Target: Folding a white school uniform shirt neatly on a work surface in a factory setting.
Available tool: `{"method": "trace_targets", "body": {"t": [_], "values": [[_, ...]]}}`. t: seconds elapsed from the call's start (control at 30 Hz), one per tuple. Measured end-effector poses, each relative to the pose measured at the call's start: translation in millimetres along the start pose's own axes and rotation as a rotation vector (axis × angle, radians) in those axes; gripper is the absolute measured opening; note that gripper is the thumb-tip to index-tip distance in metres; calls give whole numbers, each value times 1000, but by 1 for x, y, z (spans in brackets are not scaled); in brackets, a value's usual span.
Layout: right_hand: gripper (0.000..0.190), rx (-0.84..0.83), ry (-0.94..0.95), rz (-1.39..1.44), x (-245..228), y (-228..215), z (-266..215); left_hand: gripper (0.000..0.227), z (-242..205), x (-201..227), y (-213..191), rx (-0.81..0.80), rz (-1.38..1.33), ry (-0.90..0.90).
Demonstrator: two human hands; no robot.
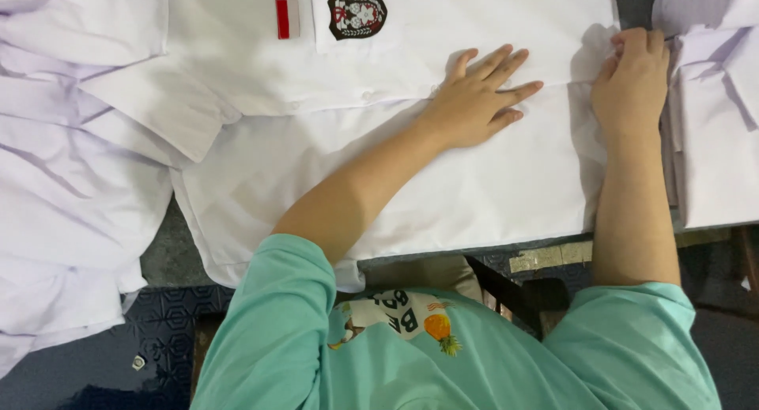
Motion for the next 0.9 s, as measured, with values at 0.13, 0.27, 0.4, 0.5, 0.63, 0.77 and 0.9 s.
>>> {"method": "trace_targets", "body": {"t": [0.13,0.27,0.4,0.5,0.63,0.77,0.9], "values": [[39,-71,-34,-160,4,8,28,53,-1,-2,-2,-30,-3,-3],[31,-140,130,153,23,26,84,53,-3,-2,-3,-35,-33,1],[40,-126,279,119,48,54,139,55,-1,-3,-3,-35,-13,-8],[38,-60,357,208,83,90,165,56,4,-5,7,-28,12,-11],[42,7,519,247,137,138,178,57,10,-7,25,55,7,-7],[37,123,497,352,111,124,170,58,14,-10,36,189,56,0],[28,353,312,380,109,133,170,59,14,-10,44,234,48,-4]]}}
Point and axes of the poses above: each hand's wrist, its own z-axis towards the middle knuckle, its own y-axis out of the palm, x = y × z, the point moved 1 cm from there along z, towards the middle knuckle, and after that the axes turned 11 degrees about -y, right-handed, at the moved point
